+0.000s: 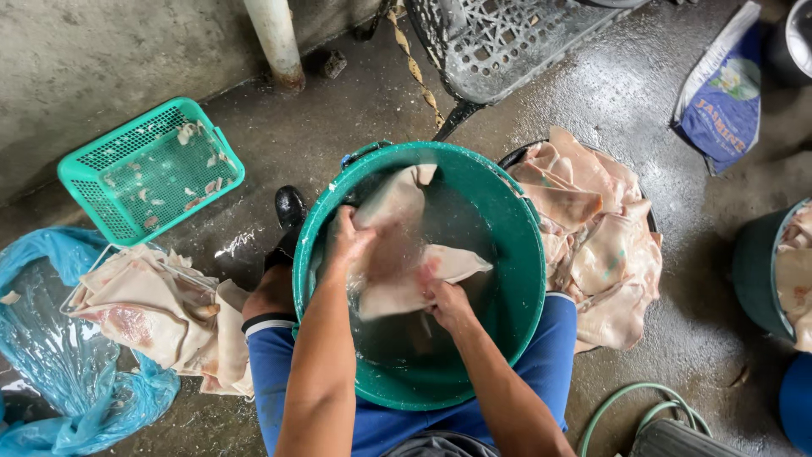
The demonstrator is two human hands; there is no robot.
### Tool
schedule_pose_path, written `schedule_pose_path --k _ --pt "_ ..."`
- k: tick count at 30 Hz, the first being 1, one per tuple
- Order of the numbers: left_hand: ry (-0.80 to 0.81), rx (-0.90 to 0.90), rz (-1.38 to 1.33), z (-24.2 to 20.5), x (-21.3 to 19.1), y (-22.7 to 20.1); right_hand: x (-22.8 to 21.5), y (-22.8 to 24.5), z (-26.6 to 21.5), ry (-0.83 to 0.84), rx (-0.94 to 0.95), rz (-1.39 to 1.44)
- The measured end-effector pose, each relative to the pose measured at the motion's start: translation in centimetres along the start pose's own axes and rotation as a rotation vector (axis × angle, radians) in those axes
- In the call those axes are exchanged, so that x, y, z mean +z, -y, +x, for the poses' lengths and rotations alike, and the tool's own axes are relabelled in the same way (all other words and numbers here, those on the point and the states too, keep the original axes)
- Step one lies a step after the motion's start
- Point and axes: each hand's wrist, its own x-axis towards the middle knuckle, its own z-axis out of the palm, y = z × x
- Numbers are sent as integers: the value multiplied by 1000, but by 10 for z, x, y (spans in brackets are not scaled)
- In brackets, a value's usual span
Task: The person is washing pieces of animal skin by hand in a bucket of water and moving them into a basin.
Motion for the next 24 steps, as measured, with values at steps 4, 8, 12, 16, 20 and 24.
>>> schedule_pose_path --k 4,8,12,16,20,24 --pt "110 -213 -233 13 4 23 -23 23 -72 115 -197 31" --pt "2 -160 -195 7 31 57 -34 41 -117 29 -188 163" --pt "271 -458 -297 -13 46 59 -40 56 -155 -25 -217 258" --pt "361 -432 -2 -49 55 -4 -29 68 -172 -83 -156 356" --pt "561 -353 242 -108 53 -100 -9 77 -163 -45 -130 395" --pt "696 -226 353 -124 33 -136 -20 56 -161 -63 -126 431"
